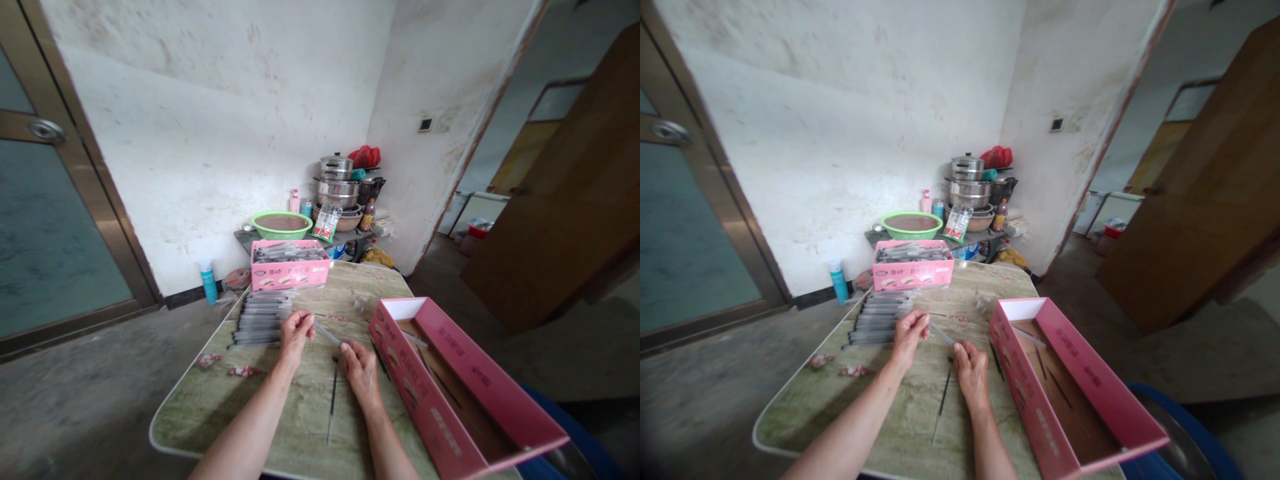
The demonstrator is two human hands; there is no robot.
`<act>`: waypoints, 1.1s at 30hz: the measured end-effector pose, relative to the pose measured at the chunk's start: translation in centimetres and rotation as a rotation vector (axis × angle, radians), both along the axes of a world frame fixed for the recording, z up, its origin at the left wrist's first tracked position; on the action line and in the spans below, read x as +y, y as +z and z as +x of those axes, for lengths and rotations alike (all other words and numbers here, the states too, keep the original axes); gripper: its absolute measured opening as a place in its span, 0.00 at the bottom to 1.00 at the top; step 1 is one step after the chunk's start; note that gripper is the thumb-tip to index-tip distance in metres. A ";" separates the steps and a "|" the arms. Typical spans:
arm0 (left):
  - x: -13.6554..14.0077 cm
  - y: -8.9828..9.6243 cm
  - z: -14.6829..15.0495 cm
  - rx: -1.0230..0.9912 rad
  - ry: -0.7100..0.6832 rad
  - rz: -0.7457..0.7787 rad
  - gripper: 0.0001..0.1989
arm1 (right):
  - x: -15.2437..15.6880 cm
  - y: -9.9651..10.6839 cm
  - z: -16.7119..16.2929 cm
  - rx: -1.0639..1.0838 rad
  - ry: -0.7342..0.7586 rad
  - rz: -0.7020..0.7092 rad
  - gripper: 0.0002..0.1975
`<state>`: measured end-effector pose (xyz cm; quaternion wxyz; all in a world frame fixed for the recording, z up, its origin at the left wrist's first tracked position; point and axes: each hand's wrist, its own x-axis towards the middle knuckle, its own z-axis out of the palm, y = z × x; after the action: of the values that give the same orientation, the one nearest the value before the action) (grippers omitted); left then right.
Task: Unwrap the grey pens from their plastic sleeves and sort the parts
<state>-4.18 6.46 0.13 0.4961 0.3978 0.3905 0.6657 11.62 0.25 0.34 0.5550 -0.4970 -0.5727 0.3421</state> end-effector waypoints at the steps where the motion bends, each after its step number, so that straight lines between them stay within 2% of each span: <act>1: -0.1 0.0 0.0 0.003 0.000 0.010 0.17 | 0.0 0.0 0.0 0.032 0.009 -0.023 0.21; 5: -0.2 0.2 0.1 0.011 -0.017 0.029 0.17 | 0.0 0.0 -0.1 0.146 0.048 -0.113 0.21; 10: -0.5 0.5 0.4 -0.034 -0.030 0.031 0.18 | 0.1 0.2 -0.6 0.158 0.035 -0.076 0.22; 14: -0.9 0.4 1.1 -0.092 -0.196 -0.002 0.20 | 0.0 0.5 -0.8 0.101 0.019 -0.026 0.22; 16: -1.0 0.5 1.1 -0.075 -0.229 -0.015 0.21 | -0.1 0.4 -0.7 0.062 -0.002 -0.004 0.22; 18: -0.8 1.0 0.5 -0.043 -0.144 0.014 0.22 | -0.1 0.2 -0.4 0.033 -0.046 0.018 0.20; 20: -0.5 1.9 -0.8 0.024 0.008 0.078 0.21 | 0.0 -0.1 -0.1 0.024 -0.100 0.035 0.19; 23: 0.2 3.6 -3.7 0.253 0.210 0.153 0.20 | 0.0 -0.5 0.1 0.028 -0.139 0.050 0.19; 27: 1.1 5.2 -7.3 0.868 0.411 0.296 0.18 | 0.1 -0.6 0.1 0.017 -0.136 0.056 0.21; 30: 2.3 4.9 -8.6 1.247 0.389 0.302 0.23 | 0.0 -0.5 0.0 0.009 -0.132 0.064 0.21; 33: 3.9 3.6 -9.0 1.483 0.319 0.243 0.24 | 0.0 -0.6 0.0 0.007 -0.138 0.067 0.21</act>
<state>-13.19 10.34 3.76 -0.0446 0.7308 0.5977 0.3266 11.66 0.23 -0.22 0.5953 -0.5153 -0.5464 0.2855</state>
